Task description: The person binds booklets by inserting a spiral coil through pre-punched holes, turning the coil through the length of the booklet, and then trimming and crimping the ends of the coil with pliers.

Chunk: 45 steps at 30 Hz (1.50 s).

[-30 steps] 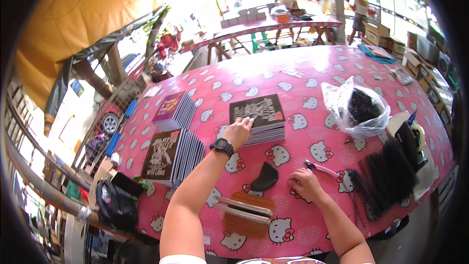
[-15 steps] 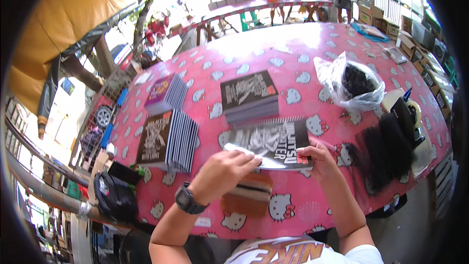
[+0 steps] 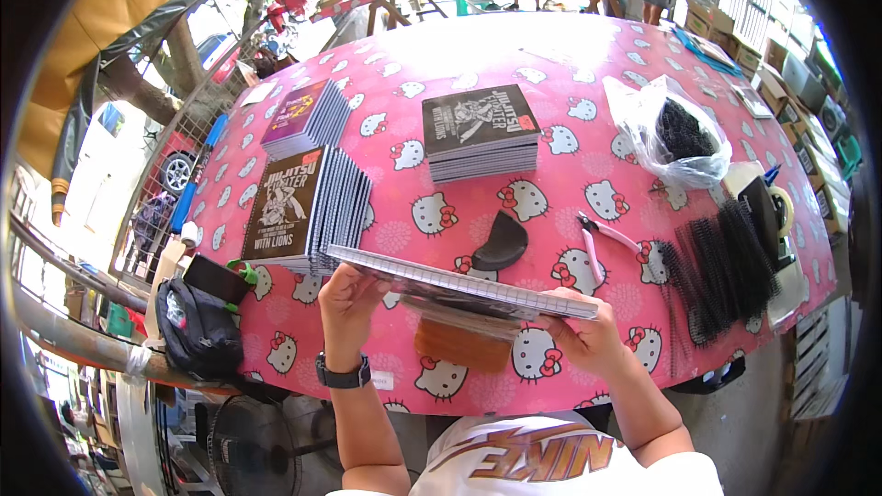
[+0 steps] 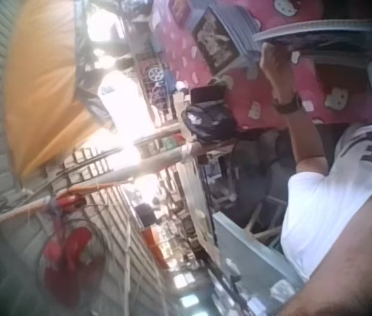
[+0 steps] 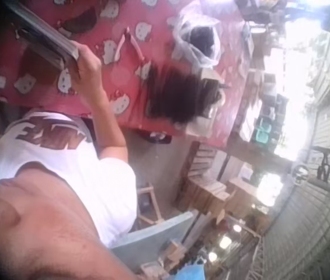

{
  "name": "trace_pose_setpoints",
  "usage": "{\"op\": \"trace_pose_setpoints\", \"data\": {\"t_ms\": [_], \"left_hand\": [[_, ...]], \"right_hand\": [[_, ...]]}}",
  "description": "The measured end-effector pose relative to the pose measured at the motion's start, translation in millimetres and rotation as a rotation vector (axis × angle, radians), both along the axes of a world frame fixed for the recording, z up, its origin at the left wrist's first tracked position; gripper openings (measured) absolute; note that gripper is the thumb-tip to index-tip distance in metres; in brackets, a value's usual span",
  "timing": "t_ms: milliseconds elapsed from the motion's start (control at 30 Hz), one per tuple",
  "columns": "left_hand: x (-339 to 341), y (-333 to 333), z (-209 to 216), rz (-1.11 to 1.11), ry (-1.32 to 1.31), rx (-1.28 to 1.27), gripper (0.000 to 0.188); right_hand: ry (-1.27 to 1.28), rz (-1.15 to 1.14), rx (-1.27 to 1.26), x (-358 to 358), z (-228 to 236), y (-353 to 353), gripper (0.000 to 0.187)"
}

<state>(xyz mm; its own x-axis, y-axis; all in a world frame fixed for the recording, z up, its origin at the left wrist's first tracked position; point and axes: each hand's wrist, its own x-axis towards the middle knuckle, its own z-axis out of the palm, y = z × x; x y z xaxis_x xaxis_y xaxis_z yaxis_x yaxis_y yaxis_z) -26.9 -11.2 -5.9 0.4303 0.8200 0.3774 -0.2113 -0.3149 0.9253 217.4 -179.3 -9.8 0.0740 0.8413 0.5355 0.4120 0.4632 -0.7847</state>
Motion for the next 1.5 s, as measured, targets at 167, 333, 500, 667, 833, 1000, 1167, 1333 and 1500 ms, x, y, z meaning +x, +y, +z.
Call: {"op": "trace_pose_setpoints", "data": {"t_ms": [167,333,500,667,833,1000,1167,1333,1500], "left_hand": [[9.5,-3.2,-1.0,-0.01,-0.023,0.006,0.016],[0.9,-1.6,-4.5,0.1,0.057,-0.011,0.018],[7.5,1.0,1.0,0.097,0.023,0.103,0.013],[21.4,3.3,-7.6,0.051,-0.038,0.074,0.014],[-5.9,13.3,-34.0,0.073,0.138,0.02,0.016],[-6.6,9.4,-72.9,-0.001,-0.206,-0.2,0.048],[9.6,8.8,-59.6,0.142,-0.109,-0.107,0.037],[22.0,-4.3,-44.1,0.273,-0.183,-0.22,0.037],[43.3,-49.6,-19.4,0.66,0.197,0.343,0.078]], "right_hand": [[-0.072,-0.1,0.049,-5.7,5.1,-5.1,0.038],[-0.087,-0.193,-0.023,-3.0,-3.3,-5.8,0.037],[-0.093,-0.218,0.013,-3.3,-5.9,-11.3,0.031],[-0.081,-0.345,-0.015,0.4,-12.3,-11.2,0.023],[-0.179,-0.152,-0.216,26.4,-14.6,-28.3,0.018],[-0.481,-1.03,-0.475,125.1,-55.5,-63.4,0.016],[-0.684,-0.964,-0.517,143.0,-86.1,-72.7,0.015],[-0.218,-1.05,-0.355,113.6,-9.8,-56.5,0.022],[-0.18,-0.307,-0.298,52.9,20.5,-41.7,0.028]]}}
